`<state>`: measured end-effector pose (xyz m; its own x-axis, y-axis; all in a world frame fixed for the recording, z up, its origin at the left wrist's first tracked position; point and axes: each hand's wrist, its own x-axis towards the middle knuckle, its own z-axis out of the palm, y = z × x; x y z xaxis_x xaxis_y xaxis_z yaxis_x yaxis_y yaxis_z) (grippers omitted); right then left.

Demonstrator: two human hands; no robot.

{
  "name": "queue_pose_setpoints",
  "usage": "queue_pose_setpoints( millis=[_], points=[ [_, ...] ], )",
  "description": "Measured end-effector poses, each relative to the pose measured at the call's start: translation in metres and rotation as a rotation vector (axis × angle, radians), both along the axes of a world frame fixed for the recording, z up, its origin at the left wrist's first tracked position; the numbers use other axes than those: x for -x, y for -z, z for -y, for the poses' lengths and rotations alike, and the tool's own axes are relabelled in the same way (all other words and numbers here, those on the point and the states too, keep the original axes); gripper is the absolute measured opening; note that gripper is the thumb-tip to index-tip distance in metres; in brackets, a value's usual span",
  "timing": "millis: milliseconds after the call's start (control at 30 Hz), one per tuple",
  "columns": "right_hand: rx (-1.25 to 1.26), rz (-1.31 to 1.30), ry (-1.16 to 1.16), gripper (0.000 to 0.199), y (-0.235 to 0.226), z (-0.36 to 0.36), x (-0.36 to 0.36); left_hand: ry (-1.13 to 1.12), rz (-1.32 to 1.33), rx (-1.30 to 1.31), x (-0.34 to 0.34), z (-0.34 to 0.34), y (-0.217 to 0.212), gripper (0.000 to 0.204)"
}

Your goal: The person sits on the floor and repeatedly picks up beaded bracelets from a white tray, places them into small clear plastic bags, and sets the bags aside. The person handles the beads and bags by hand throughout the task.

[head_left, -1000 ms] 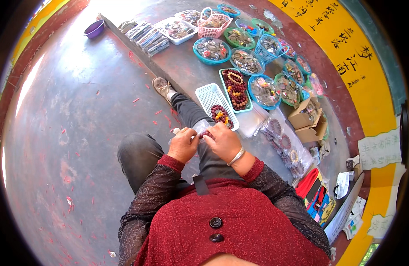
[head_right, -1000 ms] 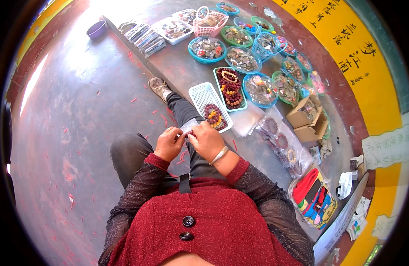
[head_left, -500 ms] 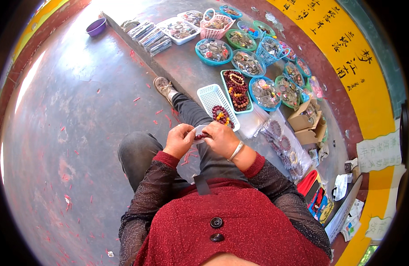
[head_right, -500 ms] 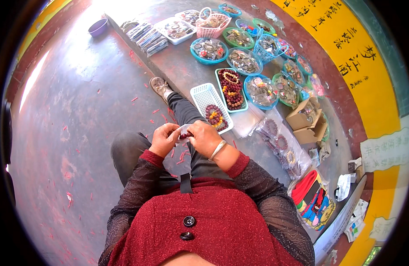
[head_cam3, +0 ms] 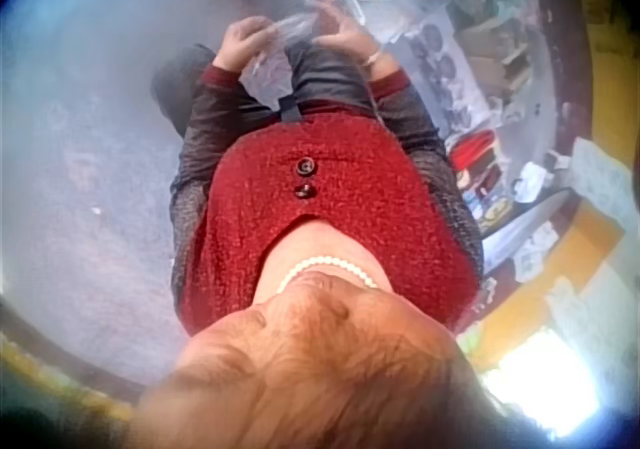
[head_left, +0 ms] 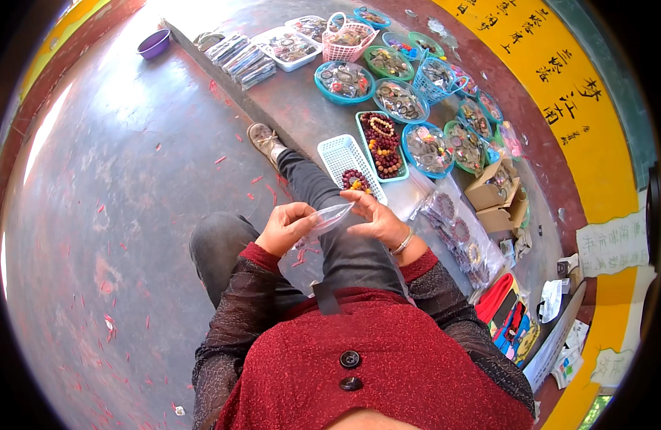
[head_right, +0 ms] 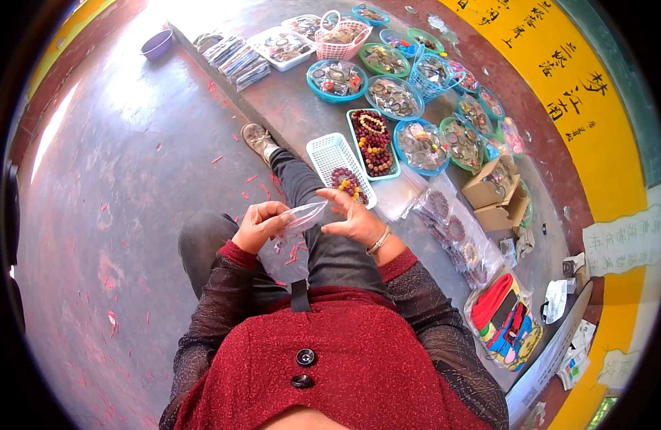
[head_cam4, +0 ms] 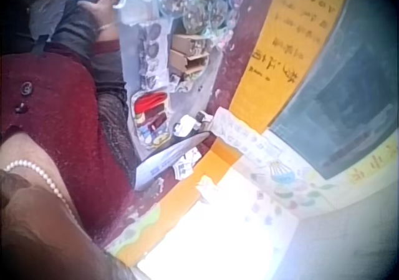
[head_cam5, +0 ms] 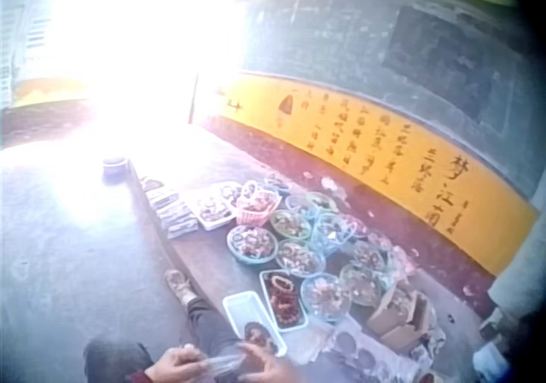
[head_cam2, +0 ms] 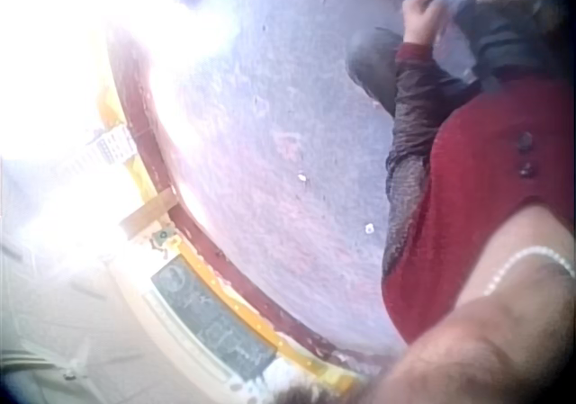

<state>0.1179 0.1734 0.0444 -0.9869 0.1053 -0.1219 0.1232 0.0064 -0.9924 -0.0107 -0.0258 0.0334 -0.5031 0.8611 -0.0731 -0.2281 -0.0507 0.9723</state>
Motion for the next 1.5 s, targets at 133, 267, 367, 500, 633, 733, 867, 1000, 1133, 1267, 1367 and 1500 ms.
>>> queue_pose_setpoints(
  millis=[133,267,367,500,633,733,867,1000,1133,1267,1367,1500],
  points=[
    [0.193,0.013,-0.128,0.063,0.002,0.011,0.001,0.148,0.225,-0.063,0.005,0.006,0.001,0.017],
    [0.204,0.049,-0.139,0.035,0.004,0.019,0.003,0.084,0.436,-0.172,0.007,0.005,0.013,0.018],
    [0.154,-0.012,-0.073,0.027,-0.018,0.03,0.005,-0.029,0.496,-0.255,0.008,0.004,0.015,0.031],
    [0.124,-0.082,0.011,0.027,-0.052,0.037,0.004,-0.076,0.334,-0.382,0.006,-0.005,0.015,0.057],
    [0.045,-0.179,0.07,0.032,-0.078,0.035,0.003,0.031,0.174,-0.415,0.005,-0.007,0.023,0.052],
    [0.159,-0.141,0.141,0.034,-0.088,0.035,0.001,0.172,0.056,-0.252,0.0,-0.006,0.016,0.049],
    [0.247,-0.165,0.224,0.029,-0.085,0.031,0.003,0.297,0.172,-0.152,-0.013,-0.009,0.003,0.037],
    [0.283,-0.186,0.363,0.022,-0.08,0.027,0.008,0.442,0.264,-0.057,-0.013,-0.01,0.009,0.03],
    [0.331,-0.159,0.401,0.025,-0.065,0.01,0.008,0.481,0.487,-0.108,-0.018,-0.009,-0.009,0.027],
    [0.442,-0.125,0.451,0.026,-0.057,0.001,0.009,0.4,0.542,-0.072,-0.018,-0.009,0.006,0.024],
    [0.508,0.029,0.43,0.031,-0.035,-0.001,0.003,0.288,0.575,-0.061,-0.017,-0.011,0.008,0.024],
    [0.583,0.195,0.191,0.034,0.001,0.012,-0.01,0.125,0.563,-0.088,-0.014,-0.013,0.02,0.027]
  ],
)
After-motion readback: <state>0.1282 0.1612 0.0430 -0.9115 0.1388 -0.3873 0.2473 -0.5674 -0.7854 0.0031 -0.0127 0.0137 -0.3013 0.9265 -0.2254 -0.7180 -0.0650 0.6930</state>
